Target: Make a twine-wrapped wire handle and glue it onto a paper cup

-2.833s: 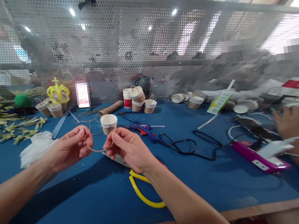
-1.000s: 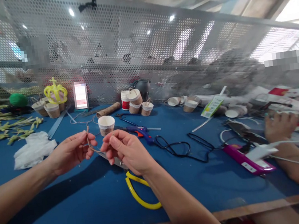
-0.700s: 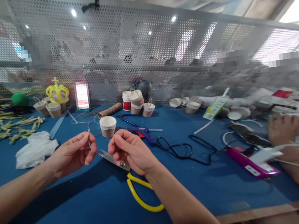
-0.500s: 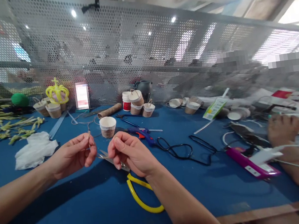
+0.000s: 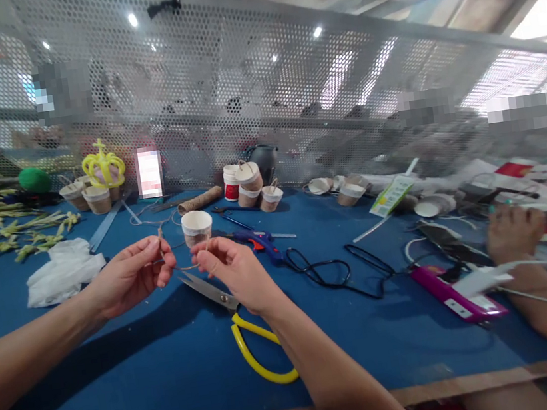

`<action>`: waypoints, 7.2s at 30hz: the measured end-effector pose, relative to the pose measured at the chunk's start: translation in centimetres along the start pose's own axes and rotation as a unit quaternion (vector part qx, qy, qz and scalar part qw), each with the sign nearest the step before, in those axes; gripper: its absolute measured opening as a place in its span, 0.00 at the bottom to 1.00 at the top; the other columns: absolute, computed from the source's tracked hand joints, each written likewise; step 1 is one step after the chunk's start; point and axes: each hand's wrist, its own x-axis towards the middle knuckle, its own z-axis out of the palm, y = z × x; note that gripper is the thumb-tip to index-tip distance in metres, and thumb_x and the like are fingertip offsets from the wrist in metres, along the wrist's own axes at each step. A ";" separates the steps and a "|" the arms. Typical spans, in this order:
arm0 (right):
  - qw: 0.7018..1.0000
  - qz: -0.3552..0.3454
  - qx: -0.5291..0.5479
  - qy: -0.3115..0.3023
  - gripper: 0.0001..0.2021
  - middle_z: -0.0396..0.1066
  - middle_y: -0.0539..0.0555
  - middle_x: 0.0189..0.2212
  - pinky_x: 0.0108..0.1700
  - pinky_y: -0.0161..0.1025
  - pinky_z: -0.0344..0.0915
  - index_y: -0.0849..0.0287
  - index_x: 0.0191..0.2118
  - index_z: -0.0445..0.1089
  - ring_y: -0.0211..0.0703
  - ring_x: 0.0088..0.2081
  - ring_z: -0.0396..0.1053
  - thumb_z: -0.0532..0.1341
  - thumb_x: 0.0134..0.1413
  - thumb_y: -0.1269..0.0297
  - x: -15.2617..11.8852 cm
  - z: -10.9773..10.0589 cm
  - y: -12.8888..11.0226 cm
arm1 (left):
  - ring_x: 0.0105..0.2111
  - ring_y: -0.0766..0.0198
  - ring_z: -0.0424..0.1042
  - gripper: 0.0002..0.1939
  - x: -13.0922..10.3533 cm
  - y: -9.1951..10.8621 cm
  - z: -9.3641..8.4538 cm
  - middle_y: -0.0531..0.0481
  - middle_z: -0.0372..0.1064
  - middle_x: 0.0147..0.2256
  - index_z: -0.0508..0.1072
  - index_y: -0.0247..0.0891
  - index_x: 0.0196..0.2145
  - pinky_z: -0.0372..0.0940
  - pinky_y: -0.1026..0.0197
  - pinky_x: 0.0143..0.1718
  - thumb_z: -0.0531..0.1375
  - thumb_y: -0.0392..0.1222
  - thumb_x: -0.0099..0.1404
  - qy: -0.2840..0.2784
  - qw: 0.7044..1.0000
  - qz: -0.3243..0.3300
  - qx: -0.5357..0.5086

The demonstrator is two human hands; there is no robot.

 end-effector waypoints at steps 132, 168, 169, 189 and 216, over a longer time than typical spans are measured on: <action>0.895 -0.158 -0.384 0.162 0.08 0.74 0.53 0.26 0.39 0.47 0.66 0.53 0.30 0.74 0.52 0.35 0.71 0.59 0.43 0.61 -2.4 -3.4 0.6 | 0.19 0.73 0.63 0.11 0.0 1.2 -0.4 0.51 0.69 0.24 0.73 0.33 0.31 0.57 0.69 0.20 0.58 0.44 0.56 0.040 0.952 0.025 0.303; 0.868 -0.182 -0.440 0.143 0.09 0.72 0.54 0.24 0.34 0.43 0.67 0.52 0.33 0.73 0.52 0.36 0.70 0.57 0.46 0.61 -2.8 -3.7 0.4 | 0.19 0.72 0.63 0.12 0.0 1.1 -0.2 0.51 0.68 0.23 0.72 0.33 0.30 0.58 0.69 0.20 0.57 0.45 0.56 0.042 0.945 0.039 0.322; 0.869 -0.182 -0.437 0.143 0.09 0.72 0.54 0.24 0.34 0.43 0.67 0.52 0.33 0.73 0.52 0.36 0.70 0.57 0.46 0.62 -2.8 -3.7 0.4 | 0.19 0.73 0.63 0.12 -0.1 1.1 -0.2 0.51 0.68 0.23 0.72 0.33 0.30 0.58 0.69 0.20 0.57 0.45 0.56 0.042 0.945 0.039 0.321; 0.594 -0.387 -0.690 0.143 0.19 0.74 0.56 0.28 0.34 0.45 0.67 0.55 0.39 0.72 0.51 0.33 0.72 0.47 0.51 0.78 -2.7 -4.2 2.8 | 0.18 0.73 0.63 0.13 -0.1 1.3 0.1 0.52 0.67 0.22 0.72 0.30 0.29 0.58 0.69 0.19 0.58 0.45 0.54 0.042 0.950 0.038 0.308; 0.848 -0.263 -0.427 0.169 0.07 0.65 0.49 0.18 0.23 0.34 0.65 0.59 0.25 0.67 0.37 0.19 0.64 0.55 0.50 0.65 -2.1 -1.9 -0.3 | 0.16 0.73 0.65 0.13 -0.2 1.1 0.2 0.52 0.68 0.22 0.70 0.31 0.30 0.59 0.69 0.16 0.58 0.46 0.55 0.026 0.972 0.021 0.232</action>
